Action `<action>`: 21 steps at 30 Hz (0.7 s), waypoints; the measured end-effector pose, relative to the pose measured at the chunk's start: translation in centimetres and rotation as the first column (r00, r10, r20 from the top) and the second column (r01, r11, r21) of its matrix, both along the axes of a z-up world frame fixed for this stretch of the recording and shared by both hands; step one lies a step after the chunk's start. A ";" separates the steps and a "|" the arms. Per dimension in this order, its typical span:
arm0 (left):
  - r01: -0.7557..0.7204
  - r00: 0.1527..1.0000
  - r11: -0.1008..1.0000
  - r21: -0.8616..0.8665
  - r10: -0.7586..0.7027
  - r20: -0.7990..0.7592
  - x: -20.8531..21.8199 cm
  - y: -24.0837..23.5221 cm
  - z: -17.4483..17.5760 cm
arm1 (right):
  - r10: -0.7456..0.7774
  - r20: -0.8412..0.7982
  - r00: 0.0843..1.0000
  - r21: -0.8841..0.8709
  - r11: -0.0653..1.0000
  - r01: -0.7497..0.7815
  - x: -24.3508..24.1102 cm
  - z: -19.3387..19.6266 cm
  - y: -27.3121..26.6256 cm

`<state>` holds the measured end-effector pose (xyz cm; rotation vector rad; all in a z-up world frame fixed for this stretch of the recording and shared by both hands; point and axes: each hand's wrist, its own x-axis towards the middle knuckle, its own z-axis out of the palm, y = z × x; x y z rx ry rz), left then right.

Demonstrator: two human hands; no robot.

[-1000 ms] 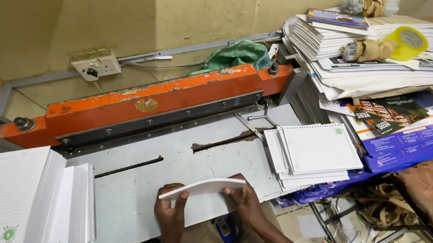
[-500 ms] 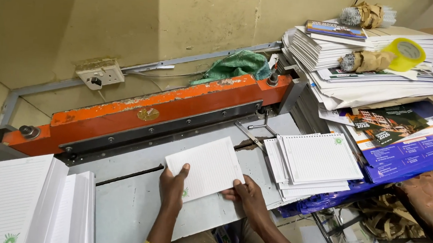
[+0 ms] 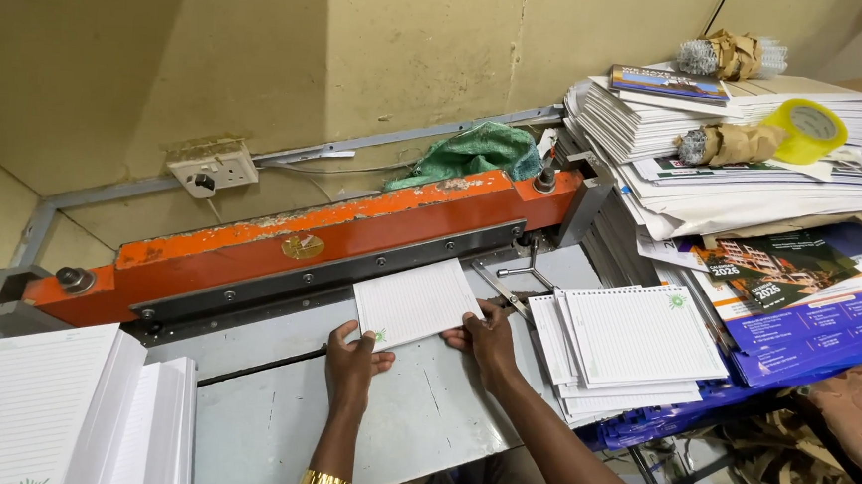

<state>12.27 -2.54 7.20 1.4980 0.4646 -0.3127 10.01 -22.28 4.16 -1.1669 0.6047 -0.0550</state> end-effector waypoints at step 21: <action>0.052 0.998 0.998 -0.040 -0.051 0.042 2.0 -1.1 0.0 | 0.004 0.028 1.000 0.029 1.000 -0.004 2.2 -0.9 -2.7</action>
